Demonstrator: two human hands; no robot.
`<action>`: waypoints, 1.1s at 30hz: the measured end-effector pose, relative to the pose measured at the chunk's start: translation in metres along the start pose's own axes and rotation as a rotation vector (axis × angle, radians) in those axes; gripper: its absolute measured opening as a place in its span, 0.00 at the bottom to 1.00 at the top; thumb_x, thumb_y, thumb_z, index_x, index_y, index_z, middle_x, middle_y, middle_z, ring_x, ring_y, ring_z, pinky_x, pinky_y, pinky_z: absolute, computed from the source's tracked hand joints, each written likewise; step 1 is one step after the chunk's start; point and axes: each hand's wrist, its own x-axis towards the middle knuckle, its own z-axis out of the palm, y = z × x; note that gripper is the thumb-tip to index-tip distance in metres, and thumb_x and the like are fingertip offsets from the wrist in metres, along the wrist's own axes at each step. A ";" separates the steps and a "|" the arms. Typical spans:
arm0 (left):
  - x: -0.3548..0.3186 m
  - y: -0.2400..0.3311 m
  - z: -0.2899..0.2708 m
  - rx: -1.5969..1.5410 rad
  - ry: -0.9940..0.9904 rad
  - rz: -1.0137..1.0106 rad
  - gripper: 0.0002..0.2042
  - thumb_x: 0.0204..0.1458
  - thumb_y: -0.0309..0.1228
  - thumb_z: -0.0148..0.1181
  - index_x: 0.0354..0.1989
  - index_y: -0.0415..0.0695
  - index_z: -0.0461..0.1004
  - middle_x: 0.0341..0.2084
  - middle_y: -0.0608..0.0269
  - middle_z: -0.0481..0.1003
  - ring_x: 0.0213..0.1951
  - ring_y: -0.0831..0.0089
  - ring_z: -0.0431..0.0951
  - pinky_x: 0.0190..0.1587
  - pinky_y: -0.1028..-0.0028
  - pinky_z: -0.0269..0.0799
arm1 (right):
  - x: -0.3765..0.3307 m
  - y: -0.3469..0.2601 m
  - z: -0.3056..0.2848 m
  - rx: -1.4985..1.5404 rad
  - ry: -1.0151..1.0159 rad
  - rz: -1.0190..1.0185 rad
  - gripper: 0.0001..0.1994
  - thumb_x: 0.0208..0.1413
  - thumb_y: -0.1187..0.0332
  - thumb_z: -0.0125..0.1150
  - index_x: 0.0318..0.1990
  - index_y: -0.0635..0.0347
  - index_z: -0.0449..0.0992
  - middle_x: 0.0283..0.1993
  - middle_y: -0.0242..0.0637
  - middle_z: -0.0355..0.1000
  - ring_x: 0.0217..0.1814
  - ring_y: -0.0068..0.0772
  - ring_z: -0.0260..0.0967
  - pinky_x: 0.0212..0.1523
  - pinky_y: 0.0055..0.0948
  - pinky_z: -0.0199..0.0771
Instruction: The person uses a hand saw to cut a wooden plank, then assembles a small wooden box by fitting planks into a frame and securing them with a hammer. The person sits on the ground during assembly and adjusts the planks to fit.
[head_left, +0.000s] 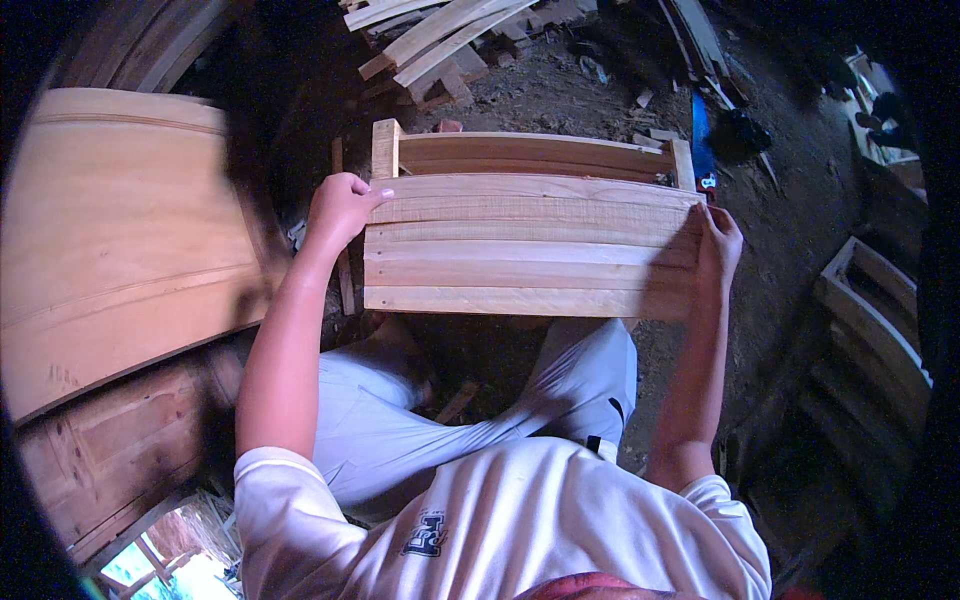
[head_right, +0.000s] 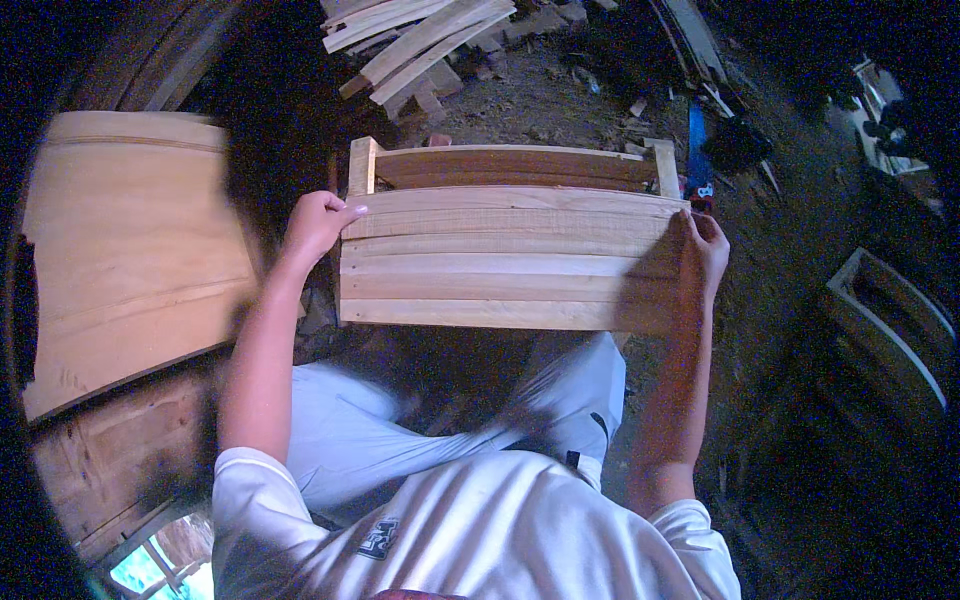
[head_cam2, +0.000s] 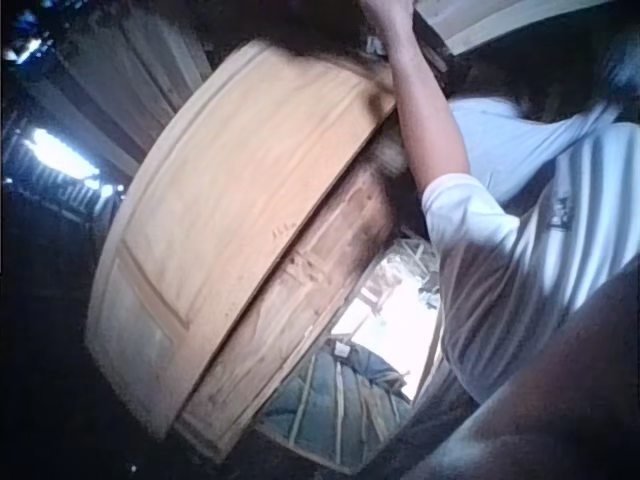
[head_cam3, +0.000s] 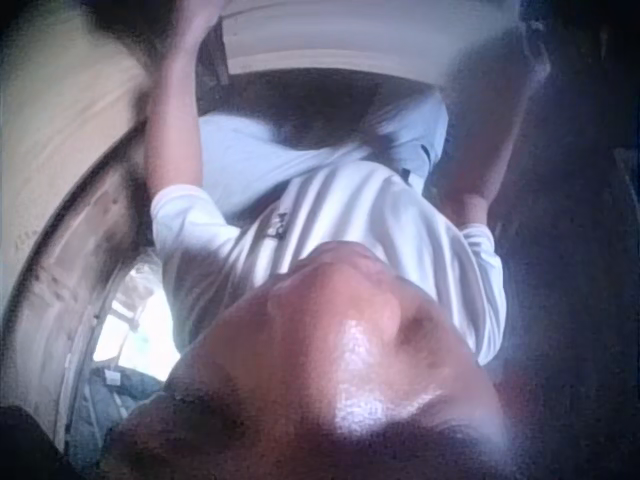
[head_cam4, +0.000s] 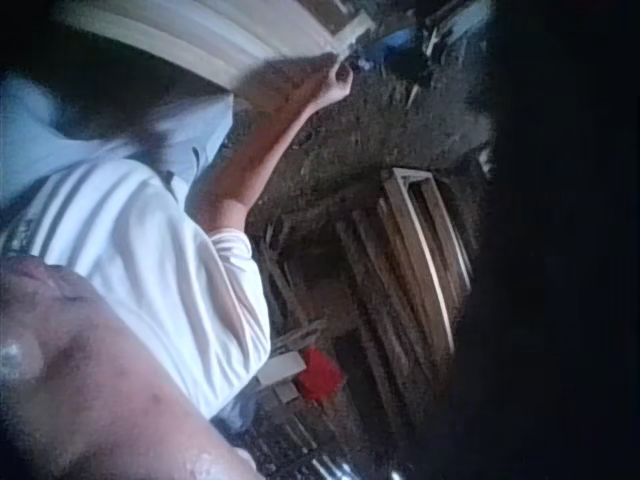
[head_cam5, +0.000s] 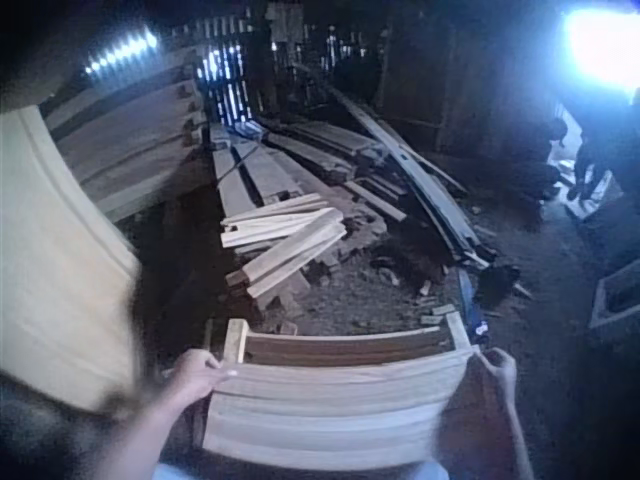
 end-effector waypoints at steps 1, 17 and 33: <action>0.001 -0.001 0.000 -0.010 0.000 -0.004 0.21 0.45 0.46 0.78 0.27 0.37 0.80 0.25 0.49 0.81 0.29 0.61 0.81 0.37 0.62 0.75 | -0.002 -0.003 0.002 -0.001 0.007 0.013 0.14 0.62 0.63 0.68 0.47 0.67 0.82 0.41 0.32 0.81 0.42 0.19 0.72 0.47 0.23 0.70; 0.006 -0.001 -0.001 0.008 -0.037 -0.017 0.21 0.45 0.45 0.78 0.25 0.38 0.77 0.23 0.52 0.79 0.27 0.65 0.78 0.35 0.64 0.74 | -0.004 -0.008 0.005 -0.046 0.023 0.077 0.15 0.61 0.61 0.68 0.45 0.67 0.82 0.39 0.32 0.80 0.40 0.20 0.71 0.44 0.24 0.69; 0.008 -0.008 -0.001 -0.017 -0.010 0.107 0.21 0.47 0.42 0.77 0.24 0.37 0.75 0.20 0.54 0.76 0.24 0.70 0.72 0.32 0.65 0.71 | -0.005 -0.011 0.006 -0.177 0.074 0.007 0.16 0.62 0.59 0.68 0.45 0.65 0.83 0.37 0.31 0.80 0.36 0.20 0.70 0.41 0.25 0.70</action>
